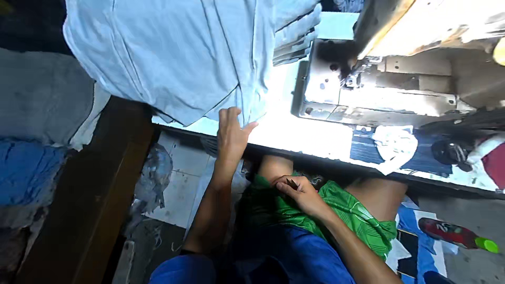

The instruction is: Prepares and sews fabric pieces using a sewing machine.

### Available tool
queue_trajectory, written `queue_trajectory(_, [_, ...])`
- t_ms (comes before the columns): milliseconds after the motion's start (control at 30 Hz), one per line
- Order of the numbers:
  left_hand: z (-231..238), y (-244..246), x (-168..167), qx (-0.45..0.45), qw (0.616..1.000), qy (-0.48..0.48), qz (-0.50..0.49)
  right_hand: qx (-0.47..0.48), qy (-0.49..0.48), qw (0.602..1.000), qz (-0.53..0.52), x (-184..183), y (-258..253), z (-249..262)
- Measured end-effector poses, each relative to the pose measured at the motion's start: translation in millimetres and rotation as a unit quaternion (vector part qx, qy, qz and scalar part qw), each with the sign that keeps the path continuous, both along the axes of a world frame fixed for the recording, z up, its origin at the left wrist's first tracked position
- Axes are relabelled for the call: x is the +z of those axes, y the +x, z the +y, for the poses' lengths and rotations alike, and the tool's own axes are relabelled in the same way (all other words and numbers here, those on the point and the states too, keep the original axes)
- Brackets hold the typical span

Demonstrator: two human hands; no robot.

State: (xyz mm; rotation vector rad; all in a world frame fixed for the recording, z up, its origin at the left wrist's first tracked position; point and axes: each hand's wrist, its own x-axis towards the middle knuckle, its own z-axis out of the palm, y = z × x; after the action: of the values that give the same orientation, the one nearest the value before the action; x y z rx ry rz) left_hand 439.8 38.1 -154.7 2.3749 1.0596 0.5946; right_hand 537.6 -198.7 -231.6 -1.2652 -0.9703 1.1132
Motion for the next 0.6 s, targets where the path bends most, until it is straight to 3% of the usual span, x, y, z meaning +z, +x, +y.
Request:
queue_trajectory(167, [2,-13,16,-0.031,0.998,0.000,-0.060,-0.062,0.049,0.997,0.015,30,11,23])
queue_trajectory(333, [-32,-29,41,-0.099,0.986,0.002,-0.131,-0.180,0.114,0.977,0.007,66,20,75])
queue_trajectory(467, [-55,-29,27,-0.169,0.970,0.023,-0.173,-0.109,0.118,0.987,0.016,75,27,111])
queue_trajectory(600, [-51,-32,8,-0.094,0.963,0.141,-0.208,-0.141,0.110,0.984,0.028,94,24,112])
